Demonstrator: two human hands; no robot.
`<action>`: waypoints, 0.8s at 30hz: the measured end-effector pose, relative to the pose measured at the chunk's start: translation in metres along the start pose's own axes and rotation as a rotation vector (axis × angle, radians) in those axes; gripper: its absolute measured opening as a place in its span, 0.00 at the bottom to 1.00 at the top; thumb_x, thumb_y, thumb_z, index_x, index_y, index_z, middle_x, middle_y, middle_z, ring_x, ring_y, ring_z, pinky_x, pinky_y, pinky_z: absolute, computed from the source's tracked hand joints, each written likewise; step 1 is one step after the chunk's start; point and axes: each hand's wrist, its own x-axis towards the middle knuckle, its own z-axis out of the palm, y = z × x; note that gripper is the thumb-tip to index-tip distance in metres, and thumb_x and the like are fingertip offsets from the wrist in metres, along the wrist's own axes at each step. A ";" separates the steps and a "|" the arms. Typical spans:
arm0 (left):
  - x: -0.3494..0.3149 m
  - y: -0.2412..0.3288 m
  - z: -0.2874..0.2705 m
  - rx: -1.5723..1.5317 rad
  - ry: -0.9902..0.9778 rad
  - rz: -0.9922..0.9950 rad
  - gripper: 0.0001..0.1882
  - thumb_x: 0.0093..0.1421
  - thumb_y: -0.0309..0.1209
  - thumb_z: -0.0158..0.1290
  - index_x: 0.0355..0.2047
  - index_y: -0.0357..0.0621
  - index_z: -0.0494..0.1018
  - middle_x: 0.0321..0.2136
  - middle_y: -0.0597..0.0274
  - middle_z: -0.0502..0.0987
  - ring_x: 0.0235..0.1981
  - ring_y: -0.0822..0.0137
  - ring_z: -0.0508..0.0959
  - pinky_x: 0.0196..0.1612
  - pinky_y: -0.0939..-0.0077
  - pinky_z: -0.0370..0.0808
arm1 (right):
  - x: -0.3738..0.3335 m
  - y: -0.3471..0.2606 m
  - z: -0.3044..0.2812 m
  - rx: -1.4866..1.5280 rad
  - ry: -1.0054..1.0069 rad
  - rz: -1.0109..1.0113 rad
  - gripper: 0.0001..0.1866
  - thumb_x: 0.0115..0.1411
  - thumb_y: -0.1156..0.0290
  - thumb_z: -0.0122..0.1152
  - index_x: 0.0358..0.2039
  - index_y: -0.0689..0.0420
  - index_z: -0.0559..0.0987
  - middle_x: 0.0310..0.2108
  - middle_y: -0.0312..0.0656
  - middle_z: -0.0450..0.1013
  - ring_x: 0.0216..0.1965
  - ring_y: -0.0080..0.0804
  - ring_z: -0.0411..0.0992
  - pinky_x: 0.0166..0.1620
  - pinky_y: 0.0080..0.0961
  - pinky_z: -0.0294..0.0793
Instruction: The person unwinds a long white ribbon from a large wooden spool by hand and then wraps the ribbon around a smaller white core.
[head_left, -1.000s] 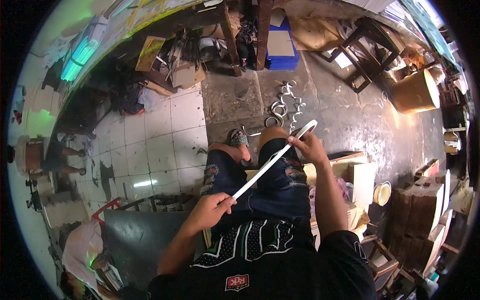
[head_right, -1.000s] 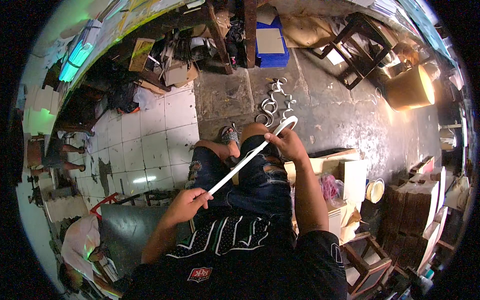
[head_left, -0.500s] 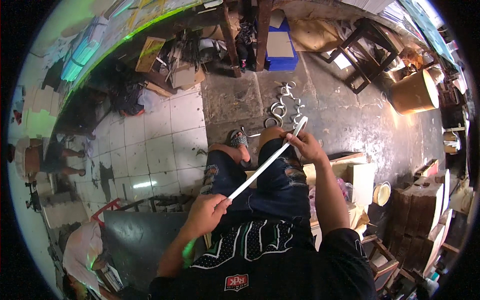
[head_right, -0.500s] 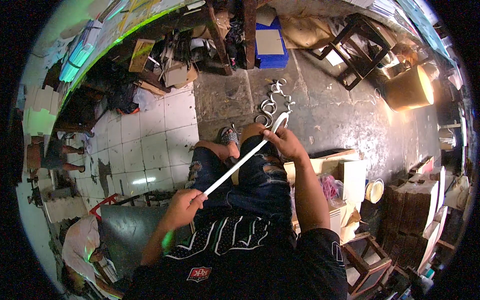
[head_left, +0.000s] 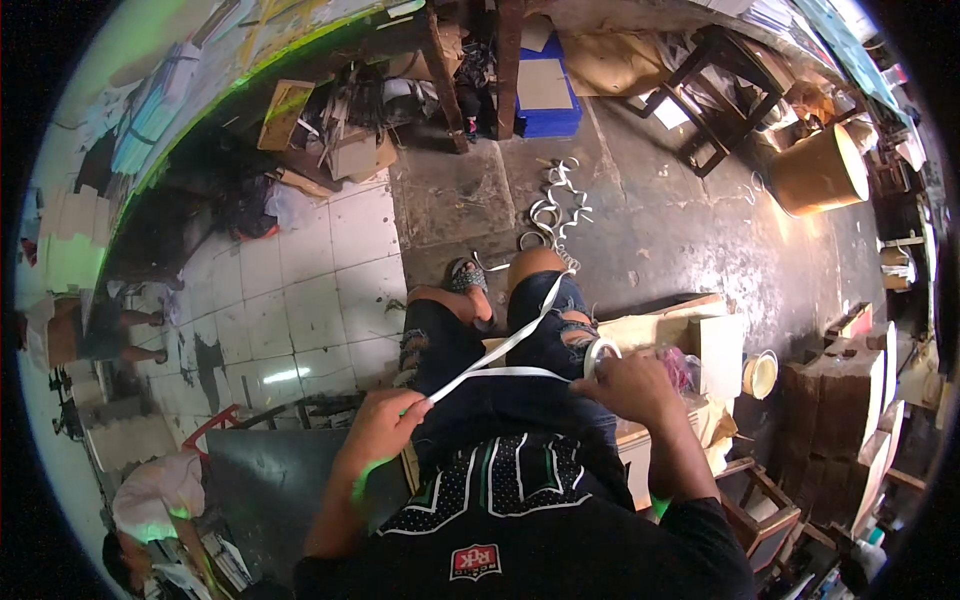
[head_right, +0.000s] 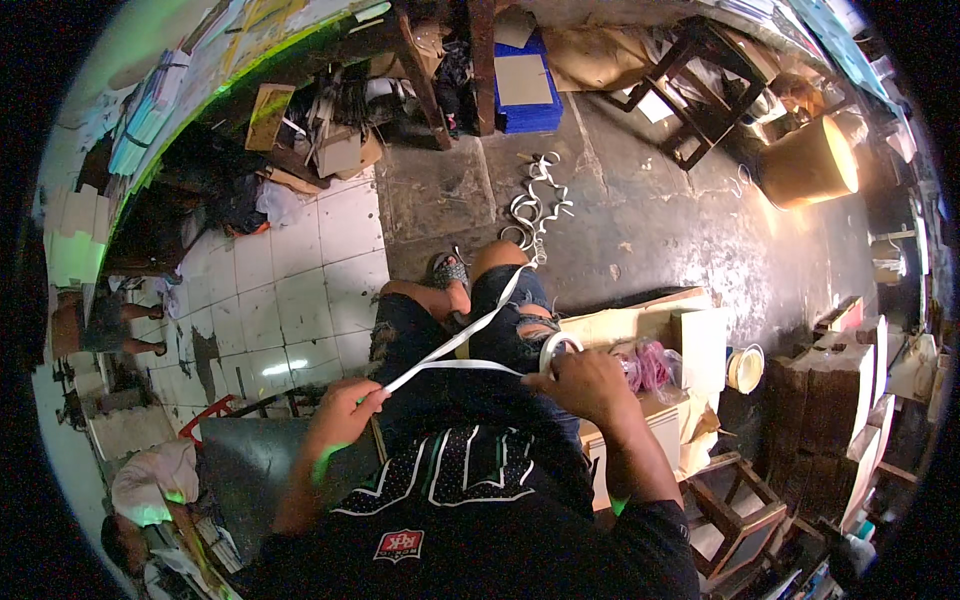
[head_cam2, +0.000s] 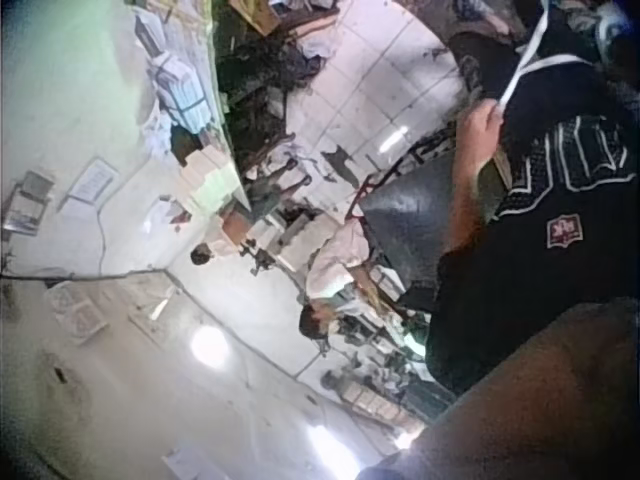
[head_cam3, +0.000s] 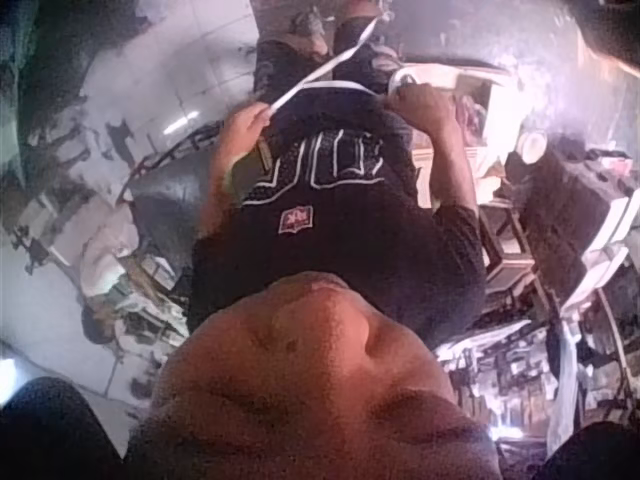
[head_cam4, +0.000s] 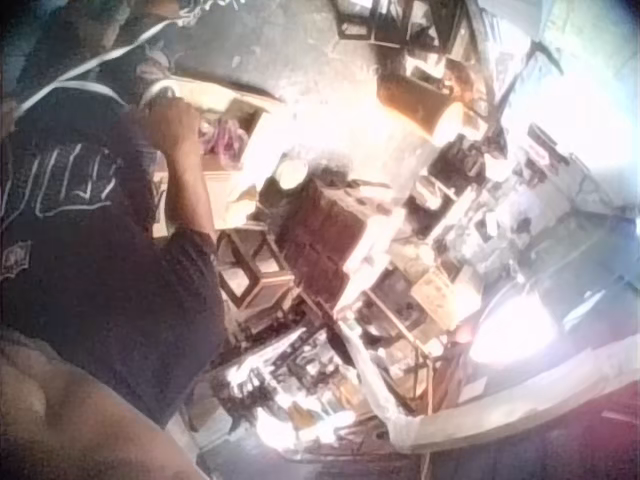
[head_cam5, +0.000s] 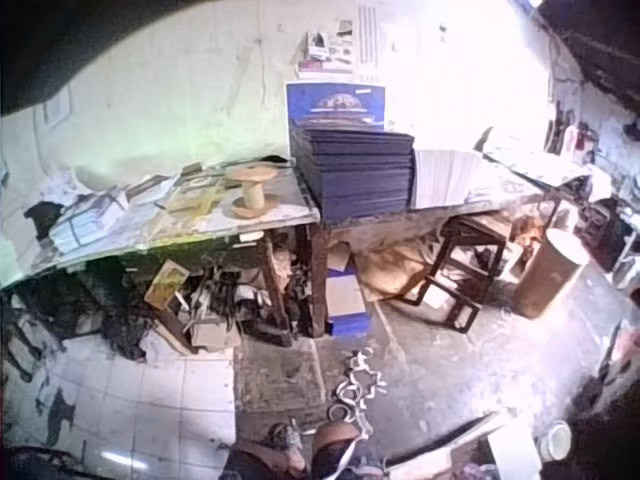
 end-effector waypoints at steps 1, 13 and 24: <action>-0.002 -0.005 -0.003 0.027 -0.006 0.058 0.09 0.60 0.31 0.54 0.32 0.36 0.76 0.21 0.53 0.76 0.21 0.54 0.76 0.26 0.66 0.70 | 0.003 0.000 -0.004 0.002 0.001 0.003 0.27 0.57 0.42 0.56 0.35 0.56 0.81 0.37 0.52 0.77 0.38 0.52 0.76 0.42 0.42 0.75; -0.005 -0.008 0.004 -0.018 -0.011 0.122 0.10 0.60 0.32 0.54 0.31 0.36 0.77 0.24 0.50 0.75 0.25 0.52 0.76 0.30 0.65 0.71 | 0.113 0.021 -0.041 0.324 0.072 -0.907 0.10 0.55 0.64 0.64 0.34 0.56 0.82 0.33 0.41 0.78 0.38 0.40 0.76 0.53 0.40 0.64; 0.011 -0.046 0.034 -0.059 -0.113 0.010 0.11 0.62 0.34 0.53 0.33 0.36 0.77 0.26 0.52 0.76 0.28 0.56 0.77 0.34 0.68 0.72 | 0.007 0.312 -0.238 0.396 1.313 -0.116 0.21 0.61 0.56 0.57 0.37 0.65 0.80 0.30 0.39 0.76 0.32 0.27 0.72 0.37 0.26 0.71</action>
